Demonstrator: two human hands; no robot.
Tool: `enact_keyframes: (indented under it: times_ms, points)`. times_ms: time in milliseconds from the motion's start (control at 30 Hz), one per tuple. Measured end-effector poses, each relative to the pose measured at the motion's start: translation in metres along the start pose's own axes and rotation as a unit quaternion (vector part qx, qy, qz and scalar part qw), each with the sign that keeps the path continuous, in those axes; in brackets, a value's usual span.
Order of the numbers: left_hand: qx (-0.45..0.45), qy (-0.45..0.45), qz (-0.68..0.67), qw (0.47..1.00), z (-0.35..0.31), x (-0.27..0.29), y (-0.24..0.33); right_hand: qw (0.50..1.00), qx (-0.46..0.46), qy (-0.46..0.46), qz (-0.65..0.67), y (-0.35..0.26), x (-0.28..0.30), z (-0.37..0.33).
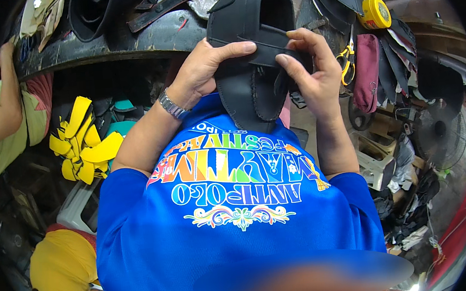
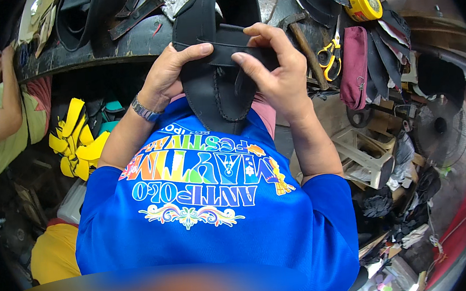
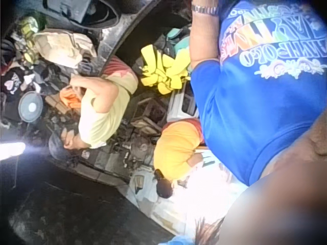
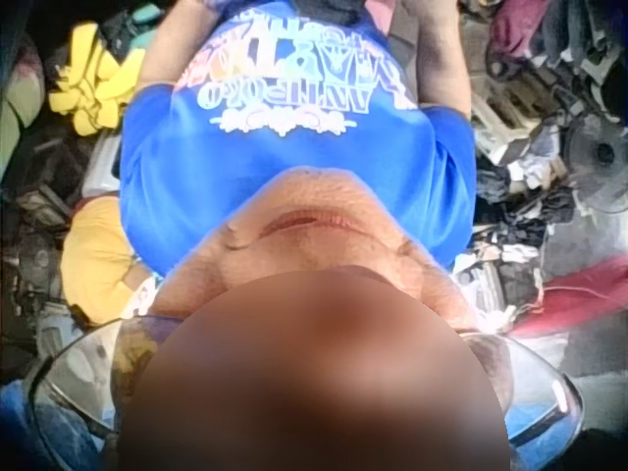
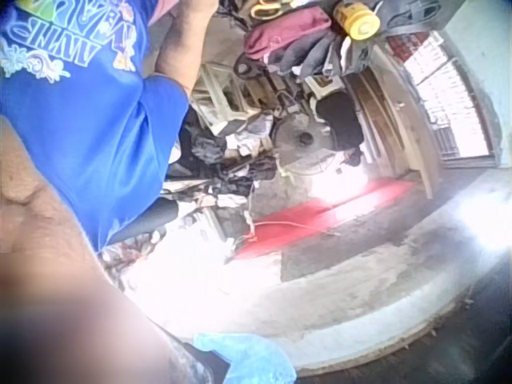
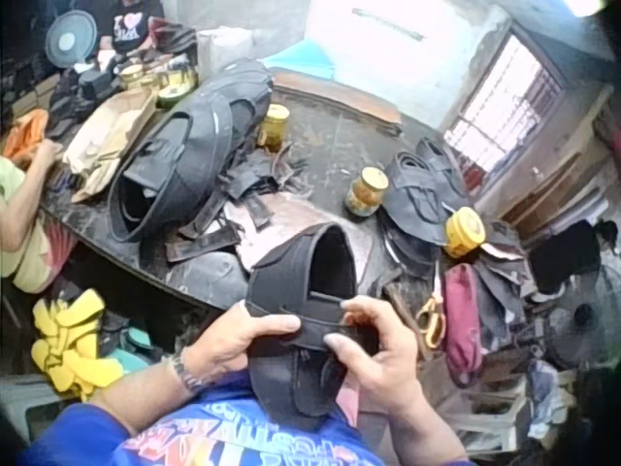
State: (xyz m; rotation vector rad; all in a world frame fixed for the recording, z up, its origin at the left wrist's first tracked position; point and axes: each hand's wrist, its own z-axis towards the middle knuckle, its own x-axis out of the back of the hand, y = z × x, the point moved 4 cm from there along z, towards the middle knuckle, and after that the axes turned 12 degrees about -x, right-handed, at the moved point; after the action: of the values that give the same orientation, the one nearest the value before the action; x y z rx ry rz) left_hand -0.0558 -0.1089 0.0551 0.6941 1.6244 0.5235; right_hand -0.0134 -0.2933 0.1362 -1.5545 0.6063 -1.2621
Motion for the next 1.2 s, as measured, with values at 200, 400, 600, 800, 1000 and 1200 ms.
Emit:
enact_keyframes:
  times_ms: [200,400,600,800,1000,1200]
  points:
    - [0.006,0.013,0.057,0.998,-0.001,0.004,0.002,0.989,-0.050,-0.038,0.134,0.017,0.012,0.005]
    - [-0.030,0.027,0.002,0.999,-0.005,0.005,0.003,0.978,-0.083,-0.027,0.190,0.027,0.015,0.003]
    - [-0.049,0.030,0.051,0.997,-0.009,0.007,0.003,0.958,-0.084,-0.035,0.271,0.032,0.007,0.003]
    - [-0.085,0.011,0.021,0.996,-0.011,0.007,0.003,0.962,-0.076,-0.044,0.260,0.031,0.005,0.003]
    - [-0.161,0.050,0.039,0.985,-0.010,0.012,-0.002,0.964,-0.067,-0.042,0.252,0.031,0.001,0.002]
    - [-0.180,0.066,0.027,0.981,-0.013,0.017,-0.003,0.964,-0.070,-0.047,0.252,0.034,0.001,0.000]
